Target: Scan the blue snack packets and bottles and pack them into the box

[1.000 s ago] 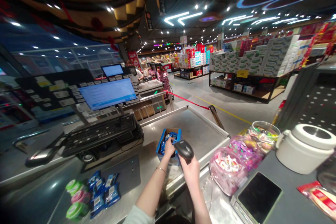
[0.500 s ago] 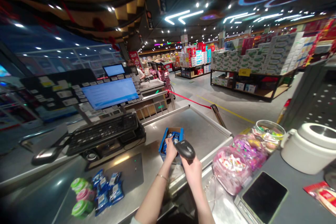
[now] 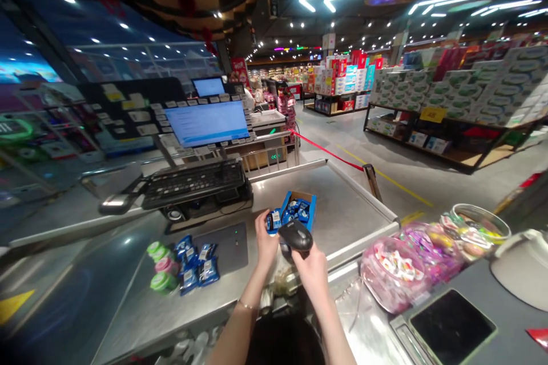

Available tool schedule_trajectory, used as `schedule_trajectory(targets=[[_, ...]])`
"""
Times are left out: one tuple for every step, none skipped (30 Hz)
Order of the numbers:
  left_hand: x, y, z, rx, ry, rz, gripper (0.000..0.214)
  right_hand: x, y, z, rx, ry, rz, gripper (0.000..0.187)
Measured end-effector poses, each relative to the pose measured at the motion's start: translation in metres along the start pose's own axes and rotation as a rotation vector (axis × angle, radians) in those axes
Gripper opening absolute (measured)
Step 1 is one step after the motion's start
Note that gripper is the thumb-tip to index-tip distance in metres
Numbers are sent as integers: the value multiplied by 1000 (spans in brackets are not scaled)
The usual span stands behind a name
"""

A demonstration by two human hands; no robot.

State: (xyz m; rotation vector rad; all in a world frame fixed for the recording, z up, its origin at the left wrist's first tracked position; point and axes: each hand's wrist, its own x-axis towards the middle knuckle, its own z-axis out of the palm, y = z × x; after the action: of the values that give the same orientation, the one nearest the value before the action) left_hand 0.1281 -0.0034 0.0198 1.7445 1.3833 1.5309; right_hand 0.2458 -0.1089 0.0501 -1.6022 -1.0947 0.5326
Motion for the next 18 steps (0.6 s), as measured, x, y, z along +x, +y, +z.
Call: schedule_trajectory(targets=[[0,-1,-7,-11,17,4,59,-2,-3,4,-41,-16,-12,41],[0,-3,-13,-25,30,8,57,-4,-6,8,-82,-29,-27,40],[0,-5,-19,-40,45,13,54,-6,-8,12,-120,-41,-42,39],[0,-7,-26,-52,62,18,53,-8,-11,16,-154,-53,-57,38],[0,-10,-32,-59,79,26,52,-10,-13,21,-184,-66,-71,37],[0,-13,-39,-60,95,36,52,-12,-15,25,-208,-77,-82,36],[-1,-16,-45,-54,111,46,53,-13,-17,30,-225,-87,-92,36],[-1,-19,-51,-44,127,54,53,-15,-19,34,-240,-96,-102,35],[-2,-21,-57,-33,140,60,54,-17,-21,38,-253,-104,-112,35],[-2,-23,-63,-24,151,64,55,-18,-22,42,-263,-108,-122,35],[-2,-24,-69,-19,160,66,55,-20,-24,46,-273,-112,-131,35],[-2,-25,-74,-18,167,67,56,-22,-26,49,-279,-117,-139,34],[-2,-26,-79,-16,172,70,56,-23,-28,53,-282,-125,-149,34],[-2,-27,-83,-15,175,74,55,-24,-30,56,-281,-134,-158,34],[-2,-28,-87,-14,177,83,55,-26,-33,59,-276,-140,-167,34],[-2,-29,-91,-12,176,93,55,-27,-35,62,-273,-146,-175,34],[-2,-30,-94,-8,175,101,54,-28,-38,65,-271,-150,-182,35],[-3,-31,-97,-4,173,110,53,-29,-40,68,-271,-154,-189,36]])
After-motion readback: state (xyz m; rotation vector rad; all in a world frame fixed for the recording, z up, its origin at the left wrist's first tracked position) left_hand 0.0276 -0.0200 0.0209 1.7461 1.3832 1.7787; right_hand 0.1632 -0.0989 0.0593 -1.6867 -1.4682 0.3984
